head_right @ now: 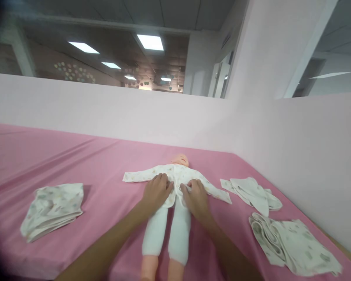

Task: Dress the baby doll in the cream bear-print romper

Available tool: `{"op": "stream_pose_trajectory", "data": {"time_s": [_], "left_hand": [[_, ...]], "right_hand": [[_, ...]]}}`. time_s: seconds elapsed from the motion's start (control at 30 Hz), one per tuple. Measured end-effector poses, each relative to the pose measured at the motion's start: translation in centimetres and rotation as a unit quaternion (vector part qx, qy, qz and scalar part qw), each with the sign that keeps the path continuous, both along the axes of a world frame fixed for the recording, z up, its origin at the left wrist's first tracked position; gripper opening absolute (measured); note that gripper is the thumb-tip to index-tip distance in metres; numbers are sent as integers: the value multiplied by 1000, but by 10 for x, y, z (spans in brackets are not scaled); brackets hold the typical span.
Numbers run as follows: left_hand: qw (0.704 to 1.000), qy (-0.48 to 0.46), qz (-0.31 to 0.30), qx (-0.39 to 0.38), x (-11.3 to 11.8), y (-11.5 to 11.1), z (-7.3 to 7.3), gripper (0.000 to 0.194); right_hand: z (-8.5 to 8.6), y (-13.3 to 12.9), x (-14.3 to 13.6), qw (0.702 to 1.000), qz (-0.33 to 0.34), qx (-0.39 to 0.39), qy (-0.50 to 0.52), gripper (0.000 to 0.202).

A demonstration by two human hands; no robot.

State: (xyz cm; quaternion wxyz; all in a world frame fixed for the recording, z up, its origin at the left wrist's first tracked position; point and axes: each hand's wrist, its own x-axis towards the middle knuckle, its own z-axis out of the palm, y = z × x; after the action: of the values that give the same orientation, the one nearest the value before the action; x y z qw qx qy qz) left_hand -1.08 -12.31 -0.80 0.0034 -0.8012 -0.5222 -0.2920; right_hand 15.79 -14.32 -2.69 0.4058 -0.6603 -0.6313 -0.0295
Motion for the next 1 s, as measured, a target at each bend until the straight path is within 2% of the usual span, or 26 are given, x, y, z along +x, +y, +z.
{"op": "stream_pose_trajectory", "data": {"time_s": [0.1,0.17,0.27,0.37,0.47,0.53,0.63,0.77,0.9,1.0], "left_hand": [[995,17,58,-75,-6,6,2,35],[992,9,48,-113,-17,10,3,39],[984,-42,-60,-163,-44,11,3,33],[947,-120,-176,-238,-73,9,3,23],[918,-153,-225,-287,-88,9,3,10],[916,-155,-235,-288,-88,10,2,8],[940,-126,-210,-236,-81,12,-3,10],[967,-81,-157,-183,-75,23,-11,8],[983,-73,-49,-160,-67,52,-10,9],[989,-50,25,-138,-52,75,-7,14]], "right_hand": [[3,-2,11,993,-9,-117,-8,37],[4,-9,21,985,27,-170,0,36],[7,-24,40,978,92,-185,-10,29],[10,-36,53,959,145,-243,7,24],[13,-39,55,932,203,-295,58,16],[14,-35,53,926,210,-306,72,12],[11,-22,53,943,177,-279,31,8],[9,3,61,969,96,-213,-82,8],[19,34,65,981,-2,-146,-128,9],[22,52,60,982,-54,-121,-133,10]]}}
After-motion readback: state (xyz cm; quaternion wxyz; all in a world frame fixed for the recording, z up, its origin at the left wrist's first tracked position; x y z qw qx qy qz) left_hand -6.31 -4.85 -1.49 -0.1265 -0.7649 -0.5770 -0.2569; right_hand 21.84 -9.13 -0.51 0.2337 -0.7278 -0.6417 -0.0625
